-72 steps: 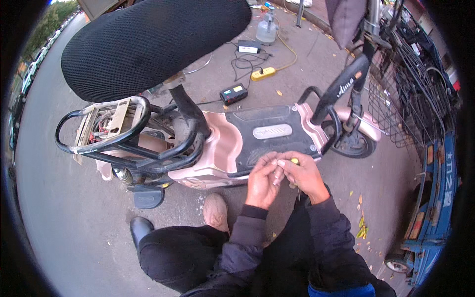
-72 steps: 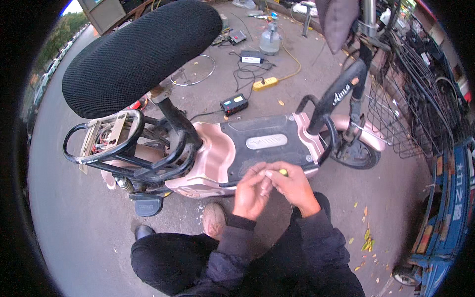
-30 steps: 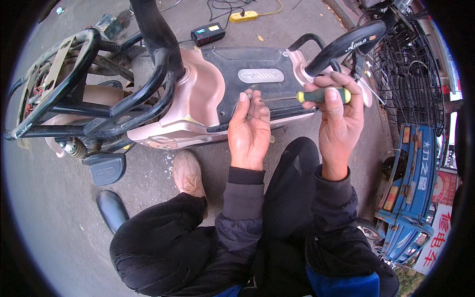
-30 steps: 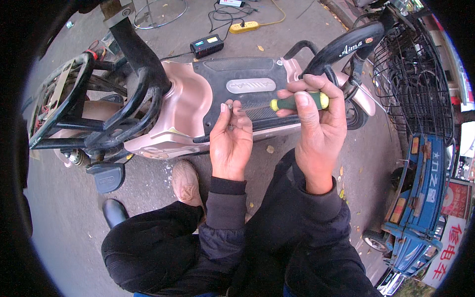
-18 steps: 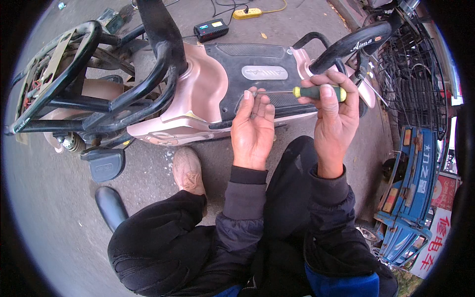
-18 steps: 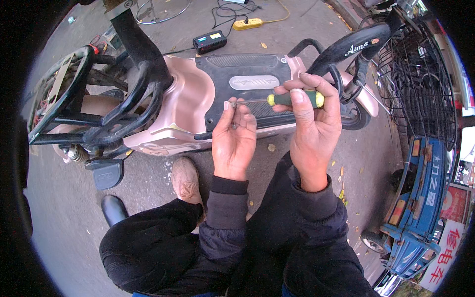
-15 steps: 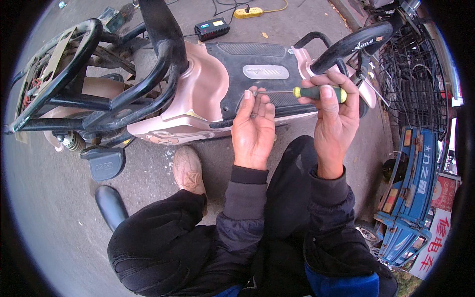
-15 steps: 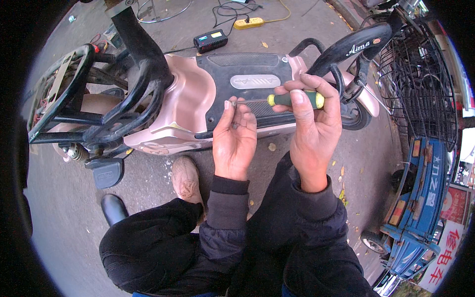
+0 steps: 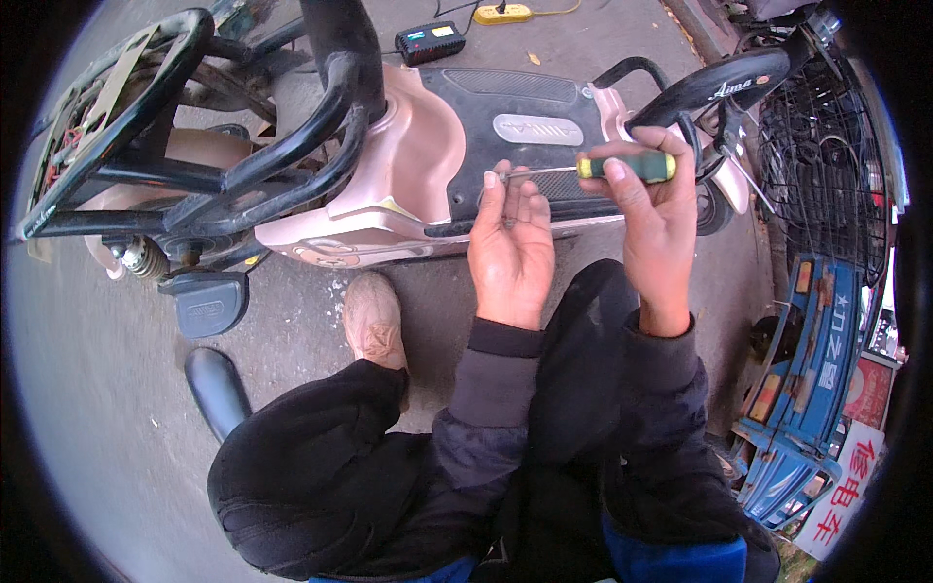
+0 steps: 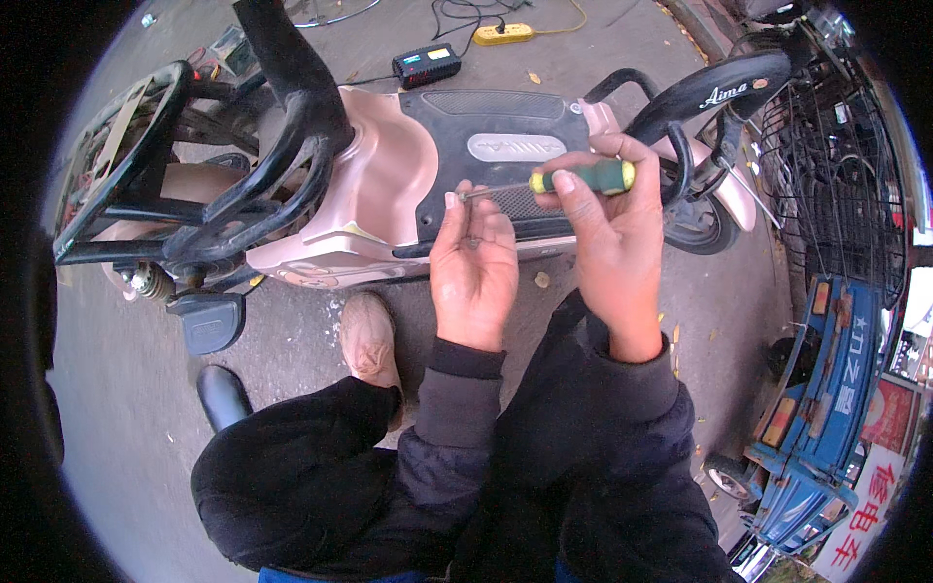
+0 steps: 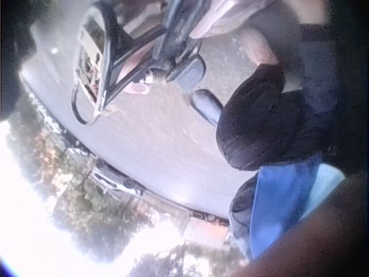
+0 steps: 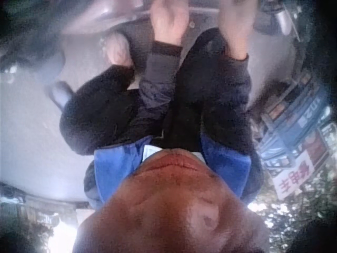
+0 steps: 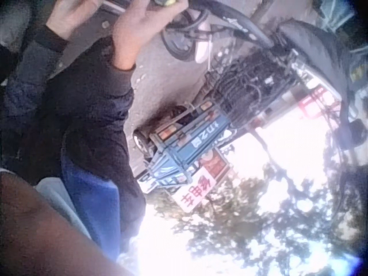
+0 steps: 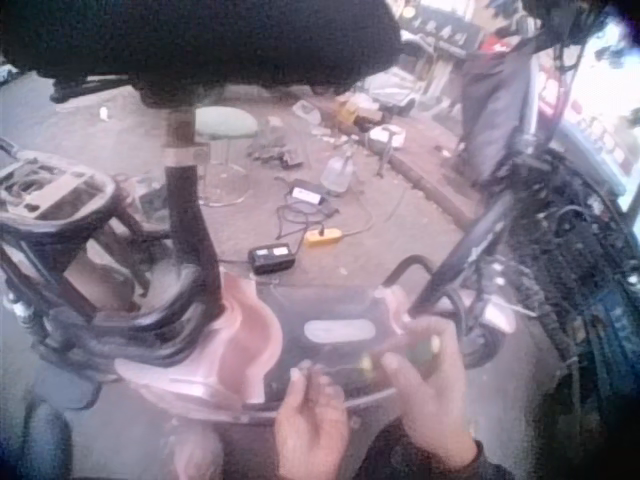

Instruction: The person uses a screwdriver to remove screws from the floorboard of a pink electric scooter, then removes the seat and reattaches it. The person handles screws, a screwdriver, and the scooter seat.

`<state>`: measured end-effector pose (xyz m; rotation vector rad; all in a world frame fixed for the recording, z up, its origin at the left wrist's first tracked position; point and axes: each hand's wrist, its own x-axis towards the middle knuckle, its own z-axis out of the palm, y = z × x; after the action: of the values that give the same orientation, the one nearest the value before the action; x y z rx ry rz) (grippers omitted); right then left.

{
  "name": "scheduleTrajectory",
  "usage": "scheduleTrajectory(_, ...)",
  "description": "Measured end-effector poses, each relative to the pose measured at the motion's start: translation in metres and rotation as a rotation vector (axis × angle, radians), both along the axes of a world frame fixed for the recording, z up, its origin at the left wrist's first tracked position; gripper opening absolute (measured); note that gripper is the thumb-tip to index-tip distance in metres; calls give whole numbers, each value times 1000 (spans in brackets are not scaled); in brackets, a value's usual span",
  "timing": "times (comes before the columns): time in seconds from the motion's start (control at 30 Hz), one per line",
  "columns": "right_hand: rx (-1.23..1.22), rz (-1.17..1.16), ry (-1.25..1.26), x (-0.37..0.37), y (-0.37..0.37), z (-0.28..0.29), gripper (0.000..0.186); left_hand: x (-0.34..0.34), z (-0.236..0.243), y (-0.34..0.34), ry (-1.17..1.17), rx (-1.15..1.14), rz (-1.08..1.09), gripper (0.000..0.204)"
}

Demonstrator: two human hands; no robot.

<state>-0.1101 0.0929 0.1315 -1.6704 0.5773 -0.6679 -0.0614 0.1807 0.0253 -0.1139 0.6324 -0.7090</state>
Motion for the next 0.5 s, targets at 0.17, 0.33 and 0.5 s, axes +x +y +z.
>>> scheduleTrajectory(0.17,-25,166,40,12,-12,-3,41,-10,9,0,17,-1,47,27)
scheduleTrajectory(0.33,-52,258,116,30,-11,-11,41,-8,9,10,-8,-57,71,26)
scheduleTrajectory(0.5,-124,346,228,44,-10,-7,40,-7,12,12,29,-43,70,23)
